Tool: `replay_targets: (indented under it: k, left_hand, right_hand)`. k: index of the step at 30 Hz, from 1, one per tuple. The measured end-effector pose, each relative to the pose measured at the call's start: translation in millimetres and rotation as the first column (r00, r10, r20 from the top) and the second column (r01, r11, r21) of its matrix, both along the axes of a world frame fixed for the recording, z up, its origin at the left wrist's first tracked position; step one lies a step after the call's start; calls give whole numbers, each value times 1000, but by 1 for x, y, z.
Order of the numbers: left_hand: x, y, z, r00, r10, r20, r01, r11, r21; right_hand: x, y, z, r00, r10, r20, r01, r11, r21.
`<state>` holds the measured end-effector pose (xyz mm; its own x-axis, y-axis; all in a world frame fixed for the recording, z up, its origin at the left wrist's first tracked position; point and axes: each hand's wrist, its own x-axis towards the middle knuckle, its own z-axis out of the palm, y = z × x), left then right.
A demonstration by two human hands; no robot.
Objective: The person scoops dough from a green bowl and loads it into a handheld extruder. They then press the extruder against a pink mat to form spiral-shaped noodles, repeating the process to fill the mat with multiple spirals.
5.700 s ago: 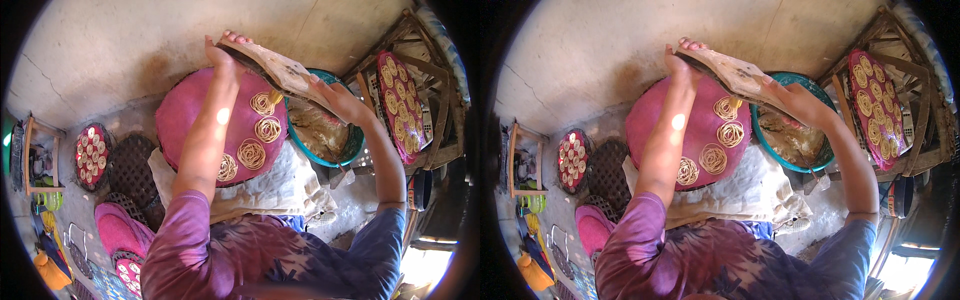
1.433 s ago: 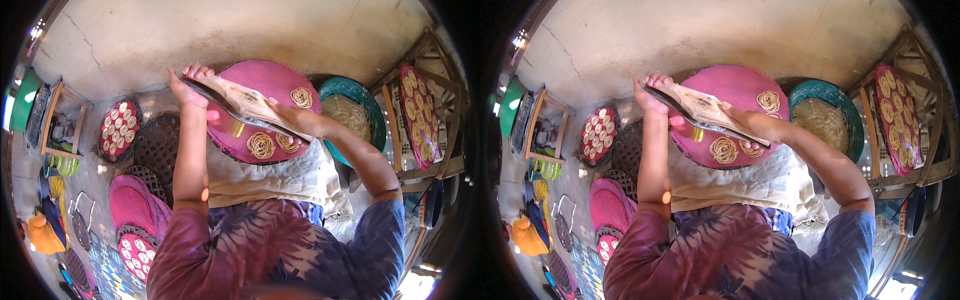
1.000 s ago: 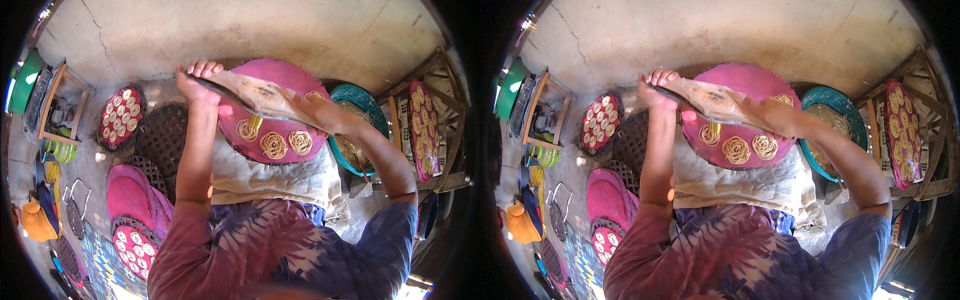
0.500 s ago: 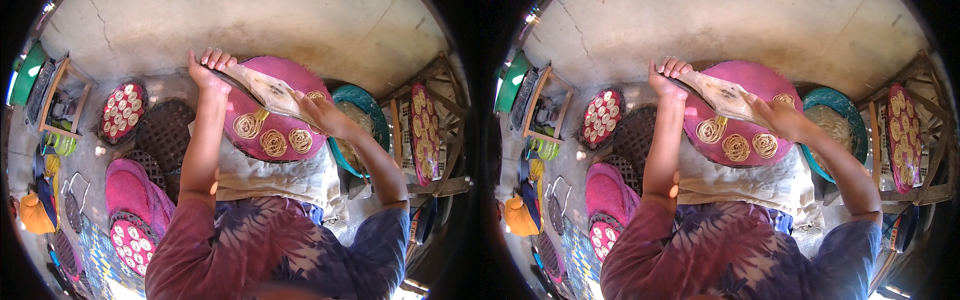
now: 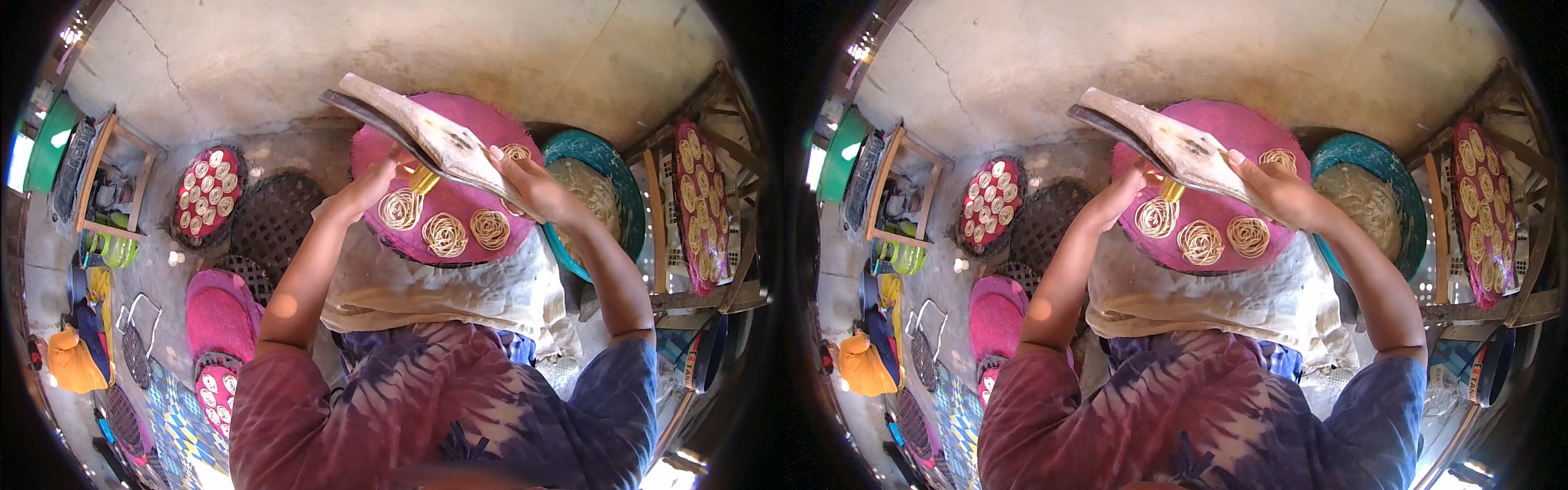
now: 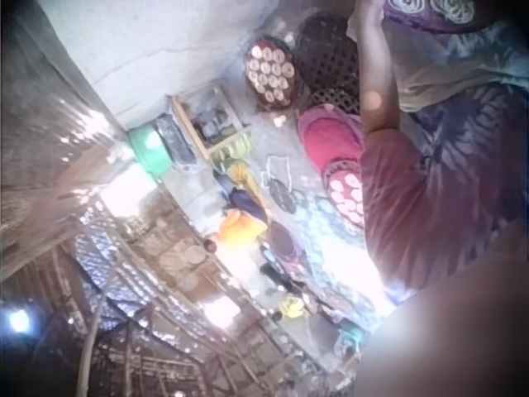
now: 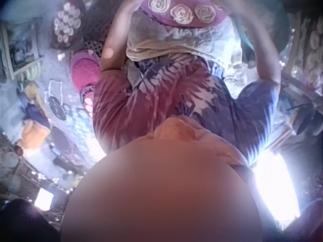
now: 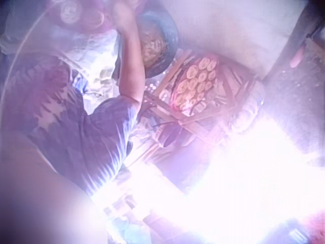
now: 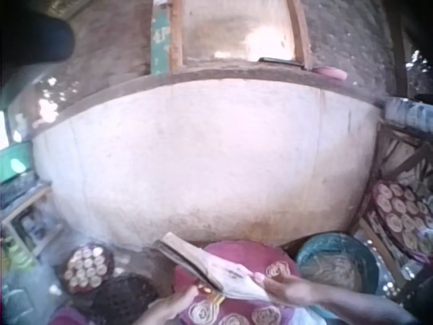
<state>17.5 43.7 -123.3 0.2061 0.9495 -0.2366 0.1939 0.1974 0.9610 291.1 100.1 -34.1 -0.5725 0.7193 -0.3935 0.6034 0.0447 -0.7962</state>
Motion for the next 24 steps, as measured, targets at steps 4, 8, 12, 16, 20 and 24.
replay_targets:
  k: [4,8,12,16,20,24]
  left_hand:
    - [1,5,0,999,-35,12,35,999,8]
    - [-3,7,-7,998,-55,-11,55,997,-52]
    - [-15,4,-15,970,-51,-239,51,999,-7]
    - [-16,-21,-19,817,128,-562,54,954,296]
    - [-8,-60,-20,541,341,-769,232,818,526]
    - [-2,-87,-7,206,425,-881,373,799,472]
  right_hand:
    - [-4,-3,-12,992,-3,-127,7,999,32]
    - [-6,-1,-18,990,-5,-139,15,998,68]
    - [-2,2,-15,997,-47,-57,48,999,16]
    - [7,-1,-15,987,-96,-126,104,993,59]
    - [17,-6,-18,980,-134,-146,144,988,60]
    - [28,-12,-12,979,-167,-115,175,982,67]
